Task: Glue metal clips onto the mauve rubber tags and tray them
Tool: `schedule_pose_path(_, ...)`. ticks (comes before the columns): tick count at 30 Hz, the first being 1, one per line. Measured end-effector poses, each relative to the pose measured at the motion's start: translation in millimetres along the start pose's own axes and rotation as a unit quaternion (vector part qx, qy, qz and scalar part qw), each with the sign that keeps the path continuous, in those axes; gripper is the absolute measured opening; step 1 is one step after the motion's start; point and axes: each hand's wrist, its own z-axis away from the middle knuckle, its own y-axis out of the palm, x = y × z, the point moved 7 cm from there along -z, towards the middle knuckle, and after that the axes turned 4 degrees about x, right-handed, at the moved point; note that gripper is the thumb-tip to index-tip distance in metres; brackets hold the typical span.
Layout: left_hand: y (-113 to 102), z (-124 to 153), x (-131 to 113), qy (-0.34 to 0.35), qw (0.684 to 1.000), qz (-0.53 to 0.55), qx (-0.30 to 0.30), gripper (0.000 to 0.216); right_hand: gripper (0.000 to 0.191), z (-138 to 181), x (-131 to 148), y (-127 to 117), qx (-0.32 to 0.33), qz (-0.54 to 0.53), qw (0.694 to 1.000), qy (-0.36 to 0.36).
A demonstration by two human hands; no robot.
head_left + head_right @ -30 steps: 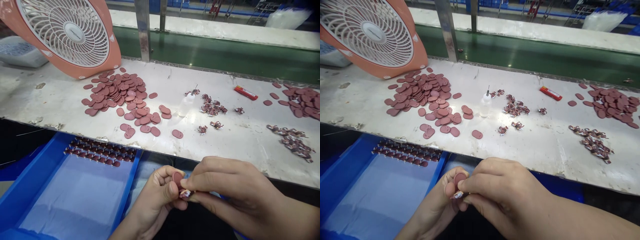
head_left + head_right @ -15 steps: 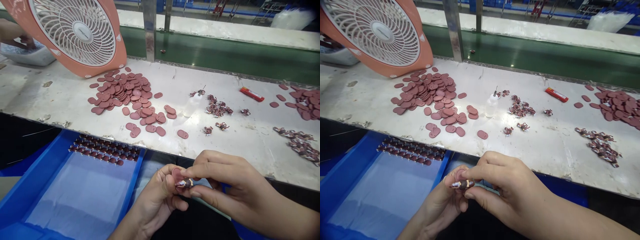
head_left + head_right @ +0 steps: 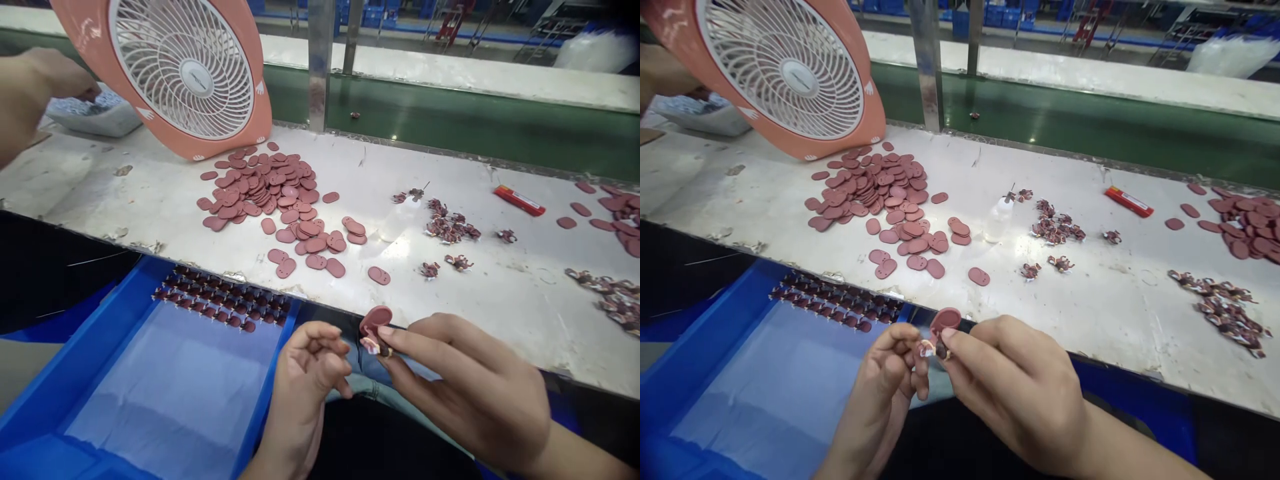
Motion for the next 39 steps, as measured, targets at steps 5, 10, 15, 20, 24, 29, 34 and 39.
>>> schedule_pose_path(5,0.0,5.1,-14.8,0.093,0.992,-0.076,-0.047,0.029,0.026,7.5,12.9,26.8,-0.009,0.06,0.995,-0.078)
schedule_pose_path(10,-4.9,6.6,-16.4,0.085,0.987,-0.1,-0.094,0.021,0.021,0.3,18.4,41.6,-0.026,0.057,0.993,-0.097)
schedule_pose_path(15,-60.9,12.9,-24.0,0.07,0.943,-0.261,-0.194,0.03,0.017,16.4,30.4,50.3,0.023,0.036,0.99,-0.132)
schedule_pose_path(20,-164.6,4.6,-30.7,0.05,0.857,-0.42,-0.295,0.031,0.022,39.1,22.6,51.5,0.065,0.009,0.992,-0.106)
schedule_pose_path(24,-210.1,-13.0,-21.8,-0.008,0.786,-0.543,-0.295,0.024,0.019,33.8,17.9,49.0,0.073,0.009,0.992,-0.101)
schedule_pose_path(29,-217.0,-25.9,-13.0,-0.079,0.717,-0.635,-0.277,0.026,0.024,29.0,15.2,49.1,0.084,0.005,0.994,-0.075)
schedule_pose_path(34,-219.0,-29.7,-10.6,-0.103,0.682,-0.669,-0.276,0.03,0.024,31.4,12.4,47.5,0.076,0.002,0.995,-0.064)
schedule_pose_path(39,-221.0,-31.1,-12.2,-0.072,0.673,-0.681,-0.28,0.03,0.032,37.1,7.6,47.0,0.07,-0.003,0.996,-0.048)
